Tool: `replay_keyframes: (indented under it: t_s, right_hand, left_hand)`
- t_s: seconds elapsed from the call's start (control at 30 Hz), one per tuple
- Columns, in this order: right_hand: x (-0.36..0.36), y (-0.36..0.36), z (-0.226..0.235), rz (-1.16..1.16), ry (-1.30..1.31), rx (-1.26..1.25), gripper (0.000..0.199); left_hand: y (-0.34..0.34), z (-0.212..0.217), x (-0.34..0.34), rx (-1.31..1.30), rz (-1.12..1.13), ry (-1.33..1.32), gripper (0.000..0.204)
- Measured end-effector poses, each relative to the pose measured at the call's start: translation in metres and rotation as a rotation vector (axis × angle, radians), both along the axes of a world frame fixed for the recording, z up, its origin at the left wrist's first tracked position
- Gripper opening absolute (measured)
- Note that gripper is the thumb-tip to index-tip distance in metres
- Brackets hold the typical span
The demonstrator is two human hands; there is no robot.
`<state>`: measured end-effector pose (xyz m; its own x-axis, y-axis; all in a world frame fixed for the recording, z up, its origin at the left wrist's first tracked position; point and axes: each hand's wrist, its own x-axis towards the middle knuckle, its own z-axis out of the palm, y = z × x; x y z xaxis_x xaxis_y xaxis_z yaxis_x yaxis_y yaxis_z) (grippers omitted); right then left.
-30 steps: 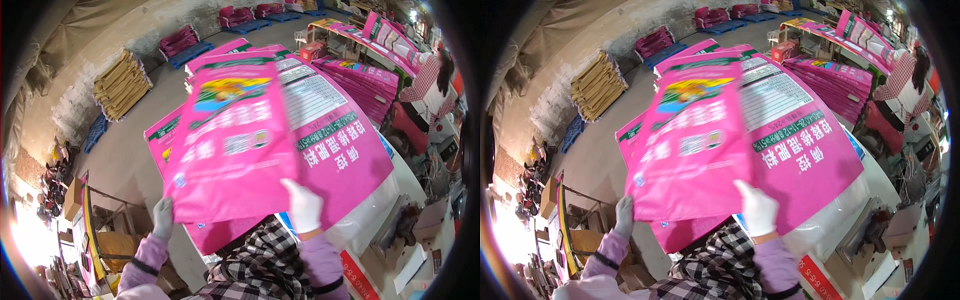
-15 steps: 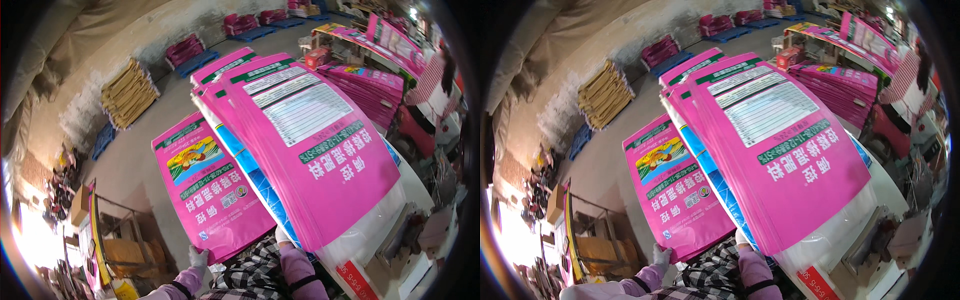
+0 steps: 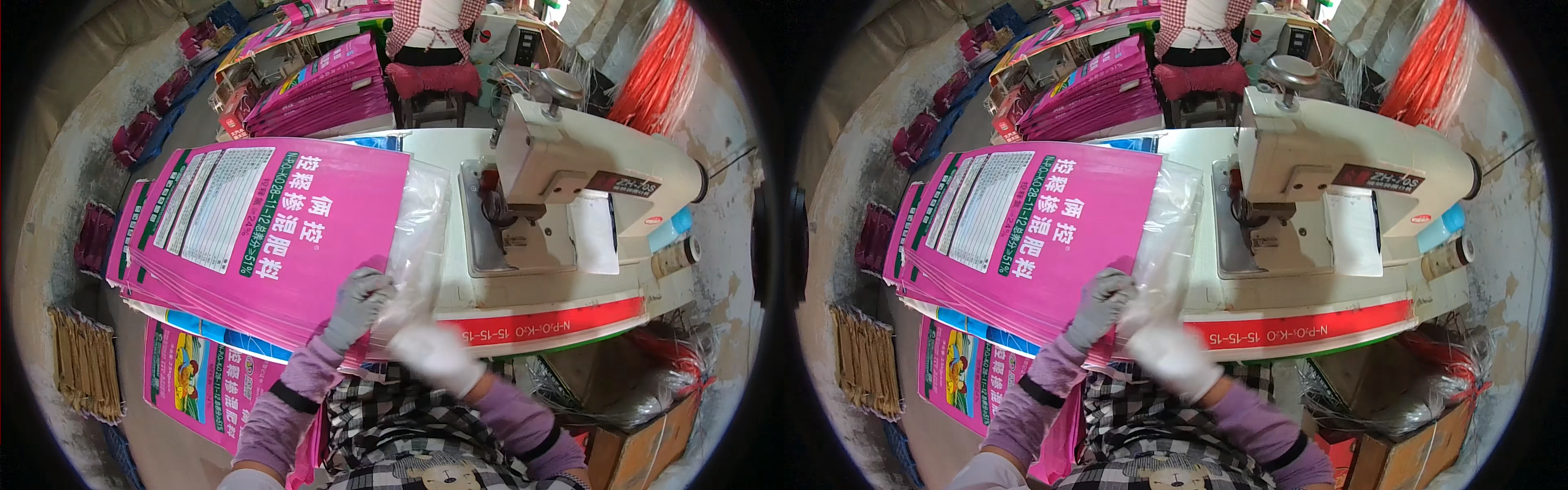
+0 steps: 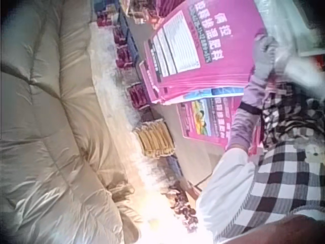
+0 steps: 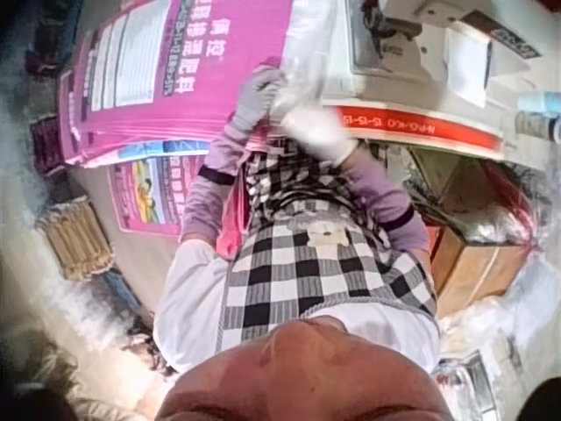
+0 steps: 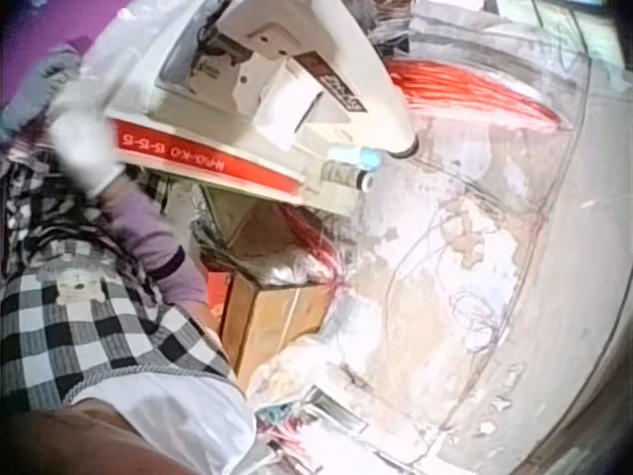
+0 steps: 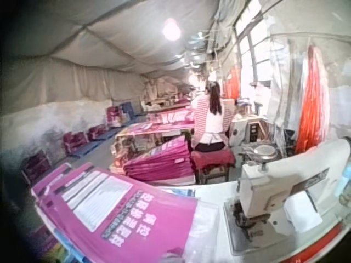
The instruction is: The person is using an industrial sewing machine to seal large pink plastic bags.
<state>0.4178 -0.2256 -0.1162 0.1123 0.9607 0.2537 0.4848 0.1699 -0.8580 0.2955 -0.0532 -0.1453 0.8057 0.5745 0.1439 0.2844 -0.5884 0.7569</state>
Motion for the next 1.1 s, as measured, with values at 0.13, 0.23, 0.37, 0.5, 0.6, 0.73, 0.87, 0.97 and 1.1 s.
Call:
replay_keyframes:
  t_s: [0.13, 0.23, 0.37, 0.5, 0.6, 0.73, 0.87, 0.97, 1.1]
  right_hand:
    - [0.07, 0.019, 0.022, -0.459, 0.382, 0.042, 0.019]
    - [0.048, 0.039, 0.03, -0.135, 0.093, -0.144, 0.025]
    - [0.026, 0.05, 0.012, -0.184, 0.13, -0.105, 0.03]
    - [0.009, 0.036, -0.002, -0.285, 0.46, -0.199, 0.029]
    - [0.006, 0.029, -0.01, -0.355, 0.743, -0.345, 0.027]
    - [0.017, 0.033, 0.0, -0.351, 0.369, 0.047, 0.033]
    - [0.018, 0.043, -0.01, -0.259, 0.657, -0.249, 0.036]
    - [0.011, 0.04, 0.008, -0.394, 0.856, -0.245, 0.033]
    - [0.045, 0.027, -0.028, -0.453, -0.604, -0.108, 0.014]
  left_hand:
    - [-0.029, 0.038, 0.004, -0.225, 0.177, -0.22, 0.017]
    - [-0.036, 0.047, 0.008, -0.245, 0.248, -0.157, 0.015]
    - [-0.031, 0.049, 0.003, -0.313, 0.315, -0.247, 0.01]
    - [-0.046, 0.074, 0.013, -0.22, 0.383, -0.297, 0.004]
    - [-0.052, 0.066, 0.014, 0.004, 0.311, -0.247, 0.004]
    - [-0.049, 0.058, 0.012, -0.081, 0.326, -0.189, 0.004]
    - [-0.038, 0.06, 0.013, -0.058, 0.261, -0.198, 0.003]
    - [-0.023, 0.058, -0.002, -0.215, 0.377, -0.366, 0.007]
    - [-0.017, 0.065, -0.006, -0.418, 0.476, -0.592, 0.017]
